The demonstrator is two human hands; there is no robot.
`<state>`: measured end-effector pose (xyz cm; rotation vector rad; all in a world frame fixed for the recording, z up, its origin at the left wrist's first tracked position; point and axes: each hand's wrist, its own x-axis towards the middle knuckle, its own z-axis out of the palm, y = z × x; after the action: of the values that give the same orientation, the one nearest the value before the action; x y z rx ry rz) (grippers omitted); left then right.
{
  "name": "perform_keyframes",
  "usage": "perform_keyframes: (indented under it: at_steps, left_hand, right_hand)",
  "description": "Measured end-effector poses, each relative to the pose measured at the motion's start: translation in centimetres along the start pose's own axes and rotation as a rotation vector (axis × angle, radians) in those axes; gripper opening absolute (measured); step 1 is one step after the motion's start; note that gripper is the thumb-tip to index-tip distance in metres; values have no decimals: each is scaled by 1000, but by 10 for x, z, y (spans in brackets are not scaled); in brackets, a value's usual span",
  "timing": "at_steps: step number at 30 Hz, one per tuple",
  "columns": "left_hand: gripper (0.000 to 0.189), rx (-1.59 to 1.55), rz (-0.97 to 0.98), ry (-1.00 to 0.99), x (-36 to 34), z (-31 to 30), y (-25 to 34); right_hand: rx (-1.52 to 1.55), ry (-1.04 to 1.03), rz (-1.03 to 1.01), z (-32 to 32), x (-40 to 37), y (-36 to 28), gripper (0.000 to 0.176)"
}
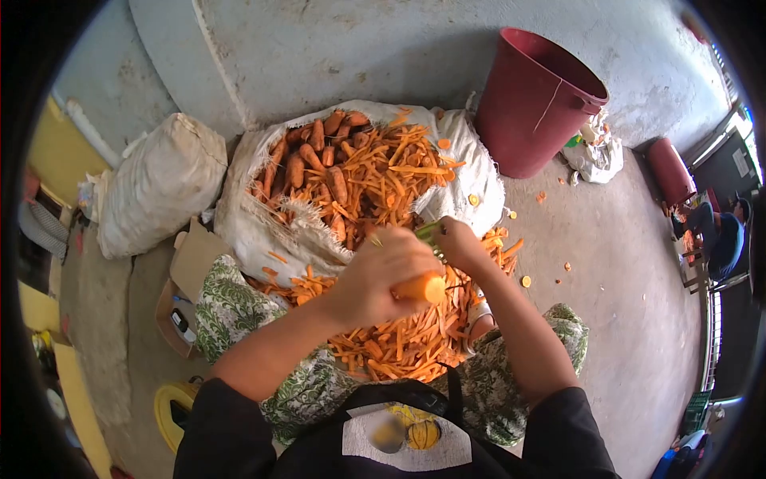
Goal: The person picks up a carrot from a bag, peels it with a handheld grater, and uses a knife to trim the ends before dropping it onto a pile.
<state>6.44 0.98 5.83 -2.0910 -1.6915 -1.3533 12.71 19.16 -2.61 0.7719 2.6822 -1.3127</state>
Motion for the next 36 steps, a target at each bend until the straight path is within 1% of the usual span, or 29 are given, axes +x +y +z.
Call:
perform_keyframes:
  at_steps: [1,2,3,4,5,6,7,9,10,12,13,14,16,17,18,20,21,22,23,24,26,29,31,36]
  left_hand:
    - [33,66,-66,-35,3,-11,0]
    - [33,68,-67,-35,0,-12,-2]
    - [34,0,-172,-59,-3,-10,-6]
    - [36,-69,-275,-82,-5,-8,-8]
    - [42,-128,-309,-72,-5,-5,-7]
    - [42,-131,-304,-67,-4,-2,-6]
    - [42,-140,-314,-59,-3,0,-6]
    - [43,-96,-361,-36,-2,-2,-5]
    - [43,-95,-361,-39,-3,-4,-6]
    - [42,-13,-532,-9,-5,-9,-11]
    - [46,48,-517,-33,-10,-10,-21]
    - [46,49,-521,-29,-13,-9,-25]
    - [52,63,-694,-138,-19,-5,-32]
    - [52,-45,-792,-164,-23,0,-37]
    - [52,-46,-793,-163,-22,1,-37]
    - [45,-59,-954,-195,-21,3,-38]
    - [45,-60,-955,-197,-20,3,-38]
    - [44,-26,-956,-153,-18,1,-39]
    - [42,7,-955,-110,-16,1,-39]
    - [42,7,-955,-112,-14,-1,-40]
    - [39,-38,-915,-77,-12,-3,-39]
    - [42,-97,-933,-90,-15,4,-42]
    - [41,-119,-935,-83,-15,5,-42]
    - [39,-138,-922,-103,-16,8,-43]
  right_hand:
    - [65,-31,-115,11,-1,0,27]
    - [129,-61,-229,26,-2,5,29]
    - [128,-131,-383,39,0,12,29]
    - [125,-128,-382,51,-4,5,29]
    - [560,-192,-388,64,-6,-4,28]
    - [997,-253,-383,68,-7,-9,28]
    - [993,-250,-383,62,-7,-9,28]
    - [1002,-274,-104,42,-9,-9,27]
    - [1005,-274,-104,30,-12,-16,27]
    - [1129,-209,-18,9,-15,-29,26]
    - [1103,-62,-11,13,-9,-28,24]
    - [1100,-67,-10,11,-8,-30,24]
    - [290,173,-43,5,-11,-38,23]
    - [169,277,-154,5,-18,-44,23]
    - [167,275,-154,3,-24,-48,23]
    - [-111,229,-255,2,-31,-53,23]
    - [-152,234,-304,3,-31,-51,23]
    - [-150,234,-303,2,-32,-52,23]
    - [-213,197,-296,1,-34,-54,22]
    - [-276,160,-288,-1,-36,-55,22]
    - [-267,172,-292,0,-40,-55,22]
    - [-267,180,-305,2,-42,-55,22]
    - [-272,179,-309,4,-43,-54,21]
    - [-246,161,-258,1,-46,-56,21]
